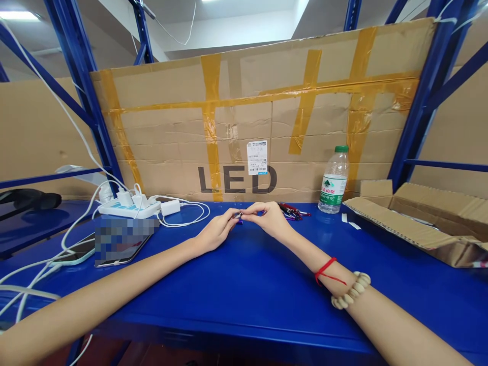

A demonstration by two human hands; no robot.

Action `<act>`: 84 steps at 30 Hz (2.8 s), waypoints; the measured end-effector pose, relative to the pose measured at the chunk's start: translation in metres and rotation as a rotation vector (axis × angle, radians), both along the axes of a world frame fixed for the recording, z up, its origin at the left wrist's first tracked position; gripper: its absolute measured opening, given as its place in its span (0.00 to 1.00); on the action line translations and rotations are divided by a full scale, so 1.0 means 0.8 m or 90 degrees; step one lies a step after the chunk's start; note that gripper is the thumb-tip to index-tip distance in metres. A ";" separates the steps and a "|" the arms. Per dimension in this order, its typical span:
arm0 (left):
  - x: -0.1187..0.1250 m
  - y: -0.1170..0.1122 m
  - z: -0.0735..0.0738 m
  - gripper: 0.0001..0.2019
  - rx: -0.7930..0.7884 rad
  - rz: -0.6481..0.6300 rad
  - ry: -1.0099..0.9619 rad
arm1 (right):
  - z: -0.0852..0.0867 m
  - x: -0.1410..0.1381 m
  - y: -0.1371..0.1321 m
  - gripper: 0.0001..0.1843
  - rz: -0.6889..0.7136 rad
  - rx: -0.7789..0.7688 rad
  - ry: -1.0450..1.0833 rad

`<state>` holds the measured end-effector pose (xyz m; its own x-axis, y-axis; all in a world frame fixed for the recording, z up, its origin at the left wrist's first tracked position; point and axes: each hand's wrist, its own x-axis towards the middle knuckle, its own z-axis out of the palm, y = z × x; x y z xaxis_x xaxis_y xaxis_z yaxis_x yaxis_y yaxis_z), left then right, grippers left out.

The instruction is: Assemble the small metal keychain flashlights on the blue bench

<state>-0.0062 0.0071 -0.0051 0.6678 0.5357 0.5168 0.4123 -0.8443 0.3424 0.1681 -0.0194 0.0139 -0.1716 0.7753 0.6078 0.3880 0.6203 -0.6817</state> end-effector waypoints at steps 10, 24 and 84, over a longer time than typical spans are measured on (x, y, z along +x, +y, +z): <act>0.002 -0.010 0.001 0.08 -0.033 0.048 0.042 | -0.008 0.007 0.009 0.15 0.043 -0.005 -0.005; 0.001 -0.012 -0.007 0.03 -0.011 -0.002 0.019 | 0.000 0.003 0.001 0.11 0.082 -0.026 -0.023; 0.006 -0.013 0.003 0.08 0.052 0.146 0.091 | -0.027 -0.002 0.018 0.16 -0.025 -0.085 -0.029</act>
<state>-0.0013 -0.0034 -0.0029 0.6031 0.6419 0.4735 0.6356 -0.7454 0.2010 0.1665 -0.0050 -0.0080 -0.1650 0.8551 0.4915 0.4431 0.5095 -0.7376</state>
